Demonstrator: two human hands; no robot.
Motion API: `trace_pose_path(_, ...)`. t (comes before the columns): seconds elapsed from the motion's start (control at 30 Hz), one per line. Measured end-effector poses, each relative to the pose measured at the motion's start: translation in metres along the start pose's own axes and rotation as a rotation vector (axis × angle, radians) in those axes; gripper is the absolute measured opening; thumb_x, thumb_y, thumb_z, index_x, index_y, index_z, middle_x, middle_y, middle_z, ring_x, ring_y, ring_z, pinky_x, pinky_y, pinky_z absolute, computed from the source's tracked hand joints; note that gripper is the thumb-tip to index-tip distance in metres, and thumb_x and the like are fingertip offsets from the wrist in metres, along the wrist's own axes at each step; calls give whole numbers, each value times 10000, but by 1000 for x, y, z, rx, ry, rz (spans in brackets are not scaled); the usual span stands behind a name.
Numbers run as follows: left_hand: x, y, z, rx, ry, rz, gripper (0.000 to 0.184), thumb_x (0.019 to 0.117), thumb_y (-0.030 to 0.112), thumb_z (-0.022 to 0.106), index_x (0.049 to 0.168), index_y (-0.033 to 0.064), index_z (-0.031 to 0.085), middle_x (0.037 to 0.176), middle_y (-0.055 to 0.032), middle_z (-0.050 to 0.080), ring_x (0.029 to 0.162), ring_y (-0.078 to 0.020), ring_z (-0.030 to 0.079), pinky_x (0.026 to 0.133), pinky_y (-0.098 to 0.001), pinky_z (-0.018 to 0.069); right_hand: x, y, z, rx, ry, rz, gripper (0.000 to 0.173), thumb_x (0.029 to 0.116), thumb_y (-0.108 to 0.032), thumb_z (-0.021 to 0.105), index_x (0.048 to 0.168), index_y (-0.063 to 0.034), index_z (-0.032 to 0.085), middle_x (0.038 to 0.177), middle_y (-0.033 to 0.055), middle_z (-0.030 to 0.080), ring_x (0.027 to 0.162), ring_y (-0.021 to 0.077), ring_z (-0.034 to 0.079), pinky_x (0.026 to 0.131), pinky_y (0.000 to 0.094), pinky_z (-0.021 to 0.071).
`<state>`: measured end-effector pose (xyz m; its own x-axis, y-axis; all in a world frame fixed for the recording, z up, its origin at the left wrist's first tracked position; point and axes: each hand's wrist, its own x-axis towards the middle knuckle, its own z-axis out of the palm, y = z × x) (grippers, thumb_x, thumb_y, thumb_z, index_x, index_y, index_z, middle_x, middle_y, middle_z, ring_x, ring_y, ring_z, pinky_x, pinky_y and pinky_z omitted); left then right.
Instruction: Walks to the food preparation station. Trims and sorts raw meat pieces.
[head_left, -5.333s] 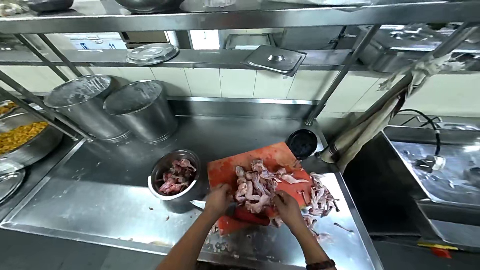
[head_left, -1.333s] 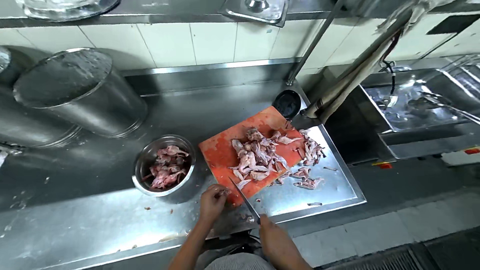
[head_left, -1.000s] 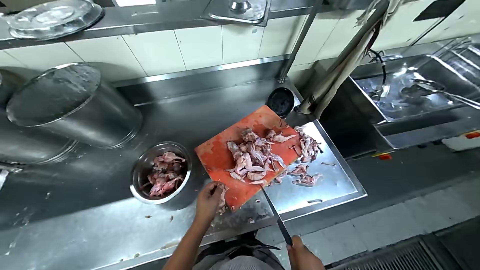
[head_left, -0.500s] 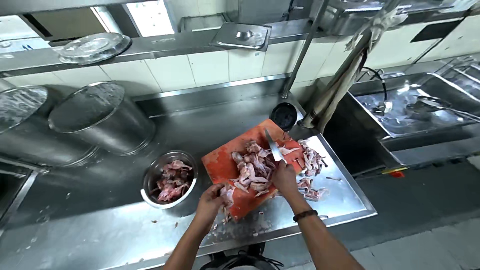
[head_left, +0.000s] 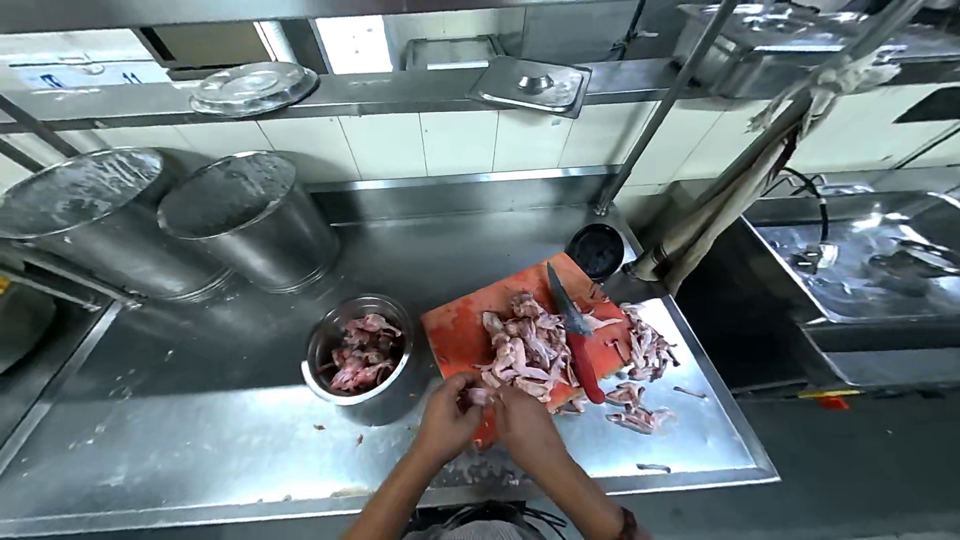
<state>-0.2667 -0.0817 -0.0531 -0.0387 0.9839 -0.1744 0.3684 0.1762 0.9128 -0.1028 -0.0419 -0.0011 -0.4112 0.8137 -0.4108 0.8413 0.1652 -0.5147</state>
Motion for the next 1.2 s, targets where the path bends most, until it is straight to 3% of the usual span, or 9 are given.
trace_pose_path(0.07,0,-13,9,104,0,18,384,939,333,639,1270,144,687,1102,-2,740,1043,-136,690,1029,-511,500,-1,7,7,182,-23,82,383,1096,-283,407,1183,3,648,1010,181,706,924,305,719,871,488,579)
trace_pose_path(0.17,-2,-27,24,154,49,41,335,1014,358,529,1220,152,694,937,15,741,901,-136,706,977,-518,521,-2,21,21,413,-100,141,362,1109,-299,402,1160,-8,611,872,125,680,674,226,708,672,416,629)
trace_pose_path(0.37,-9,-24,31,15,-106,19,448,1064,290,484,1435,38,496,1164,-137,686,1012,-207,696,950,-416,575,-13,40,19,676,-209,97,335,1070,-131,464,1384,-18,499,996,121,719,697,206,740,673,393,660)
trace_pose_path(0.63,-6,-8,55,5,-71,-133,407,1031,294,570,1352,48,531,1078,-116,708,940,-215,712,901,-453,585,-14,47,13,-219,-80,-3,338,1083,-215,418,1242,-6,630,1134,208,702,1051,368,713,913,514,576)
trace_pose_path(0.73,-8,-5,58,-41,-48,-82,446,949,260,644,1341,63,563,1082,-99,706,918,-194,710,865,-435,603,-18,51,12,-307,-90,11,376,1070,-310,411,1129,-45,672,1021,187,737,1000,378,732,813,564,583)
trace_pose_path(0.83,-10,-2,68,37,3,-18,419,962,277,629,1328,75,596,1090,-105,695,913,-192,698,861,-424,599,-18,72,16,-20,-162,-55,373,1040,-291,462,1056,-9,706,961,192,726,958,359,718,844,562,564)
trace_pose_path(0.93,-15,2,69,-115,-72,13,439,1005,236,595,1399,46,561,1270,-156,633,1022,-204,665,930,-403,565,-17,95,16,578,-327,19,322,1079,-240,436,947,-44,655,677,37,611,541,147,574,515,326,505)
trace_pose_path(1.03,-20,1,72,-289,-159,-51,463,1007,216,605,1433,58,518,1260,-122,643,994,-176,673,903,-380,573,-22,101,-3,1009,-511,218,382,1107,-288,360,915,-84,620,607,-15,536,450,77,457,419,230,399)
trace_pose_path(1.2,-16,9,95,-208,-73,-108,325,1016,201,544,1278,16,594,980,-109,694,830,-188,684,795,-399,585,-18,116,-9,508,-493,-8,416,1103,-322,381,983,-62,683,693,34,630,537,145,586,514,318,514)
